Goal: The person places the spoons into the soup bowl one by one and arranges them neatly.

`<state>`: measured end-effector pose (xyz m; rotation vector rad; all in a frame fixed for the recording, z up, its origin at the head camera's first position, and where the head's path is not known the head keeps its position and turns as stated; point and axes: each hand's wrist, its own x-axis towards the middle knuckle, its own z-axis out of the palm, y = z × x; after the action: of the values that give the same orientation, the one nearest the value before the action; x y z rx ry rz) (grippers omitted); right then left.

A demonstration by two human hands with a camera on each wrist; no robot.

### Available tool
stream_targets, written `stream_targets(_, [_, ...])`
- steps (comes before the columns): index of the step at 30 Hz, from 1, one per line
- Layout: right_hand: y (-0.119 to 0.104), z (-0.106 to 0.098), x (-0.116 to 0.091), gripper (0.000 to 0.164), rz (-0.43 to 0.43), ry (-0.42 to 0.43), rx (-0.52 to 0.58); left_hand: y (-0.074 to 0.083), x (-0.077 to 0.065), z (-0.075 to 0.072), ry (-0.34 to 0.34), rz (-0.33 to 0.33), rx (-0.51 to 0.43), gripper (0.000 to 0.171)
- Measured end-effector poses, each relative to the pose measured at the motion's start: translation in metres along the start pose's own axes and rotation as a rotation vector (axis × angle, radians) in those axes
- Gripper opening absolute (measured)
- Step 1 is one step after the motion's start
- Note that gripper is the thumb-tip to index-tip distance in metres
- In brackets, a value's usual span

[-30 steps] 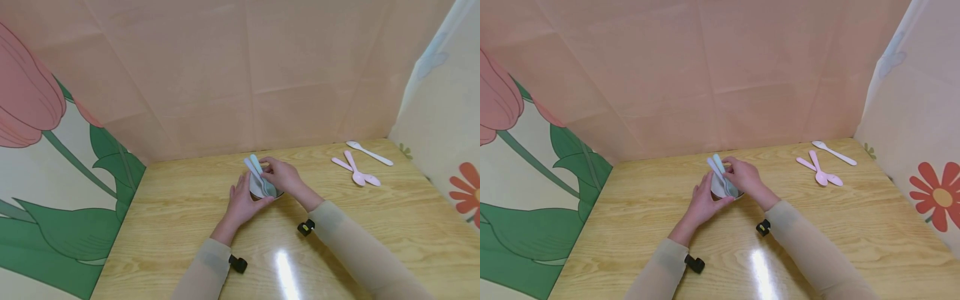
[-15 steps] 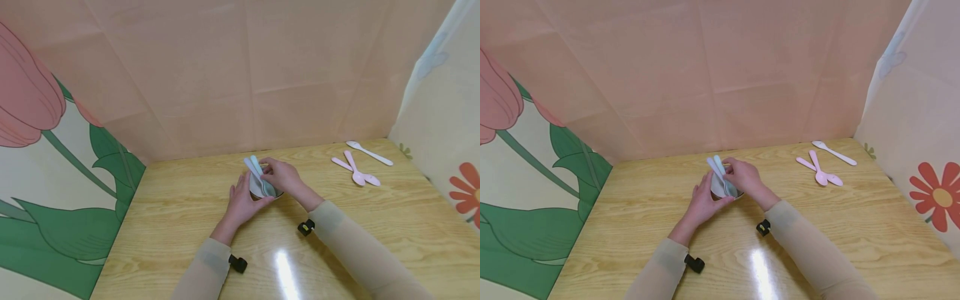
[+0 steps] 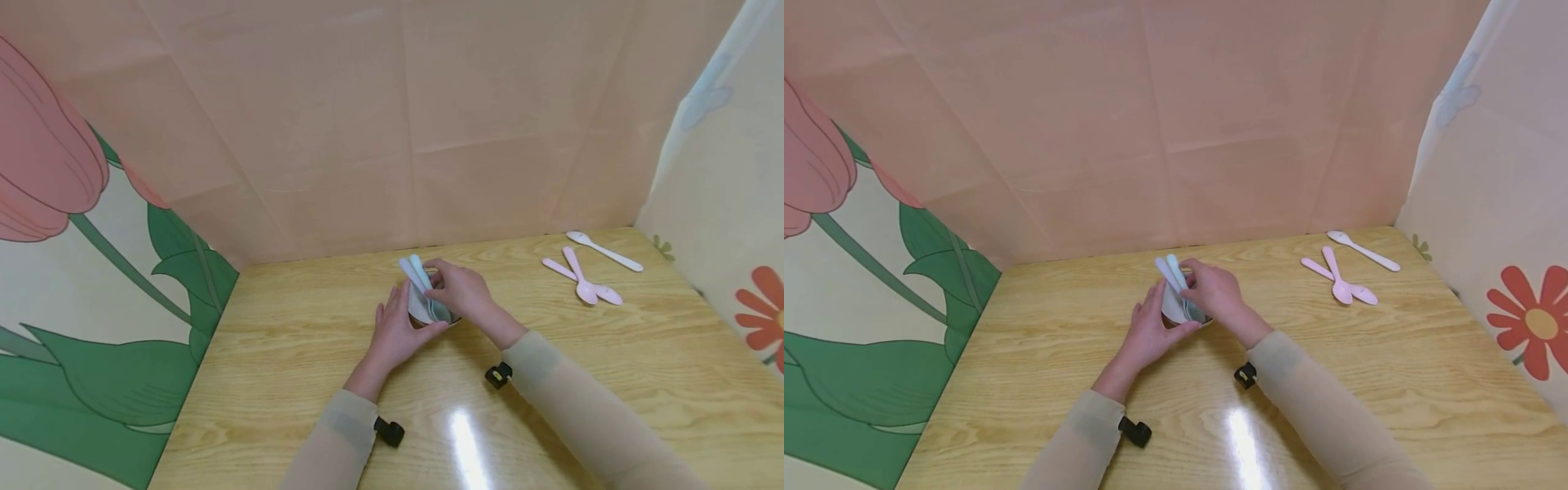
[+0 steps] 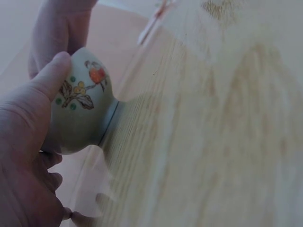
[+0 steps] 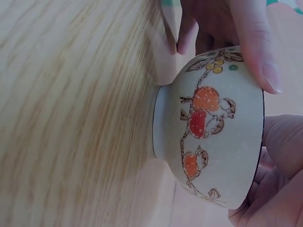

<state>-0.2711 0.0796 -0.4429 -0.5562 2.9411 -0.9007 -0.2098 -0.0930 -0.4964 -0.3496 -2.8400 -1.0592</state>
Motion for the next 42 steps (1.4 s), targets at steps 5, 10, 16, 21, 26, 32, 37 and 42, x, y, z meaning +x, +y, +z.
stream_targets(5, [0.0, 0.0, -0.001, 0.059, -0.005, 0.011, 0.012, 0.001, 0.0, -0.002, -0.009, 0.001, -0.011, 0.111])
stream_targets(10, [0.001, -0.003, -0.005, 0.059, -0.005, 0.009, 0.08, 0.001, 0.0, -0.002, -0.01, 0.01, -0.017, 0.11])
stream_targets(16, [0.007, -0.009, -0.011, 0.056, -0.006, 0.055, 0.181, 0.001, 0.0, -0.002, -0.005, 0.01, -0.006, 0.112])
stream_targets(21, [0.014, -0.018, -0.017, 0.052, -0.006, 0.129, 0.189, 0.0, 0.001, -0.001, -0.008, 0.003, -0.017, 0.113])
stream_targets(26, [0.021, -0.028, -0.023, 0.055, 0.006, 0.189, 0.197, -0.001, 0.001, -0.002, -0.005, 0.001, -0.023, 0.115])
stream_targets(32, [0.034, -0.041, -0.03, 0.059, 0.024, 0.25, 0.217, -0.002, 0.001, -0.001, 0.002, 0.004, -0.025, 0.116])
stream_targets(37, [0.046, -0.051, -0.035, 0.059, 0.047, 0.303, 0.221, -0.003, 0.001, 0.0, 0.006, 0.002, -0.014, 0.116])
stream_targets(42, [0.057, -0.061, -0.041, 0.059, 0.079, 0.353, 0.211, -0.003, 0.002, 0.002, 0.011, 0.008, -0.008, 0.117])
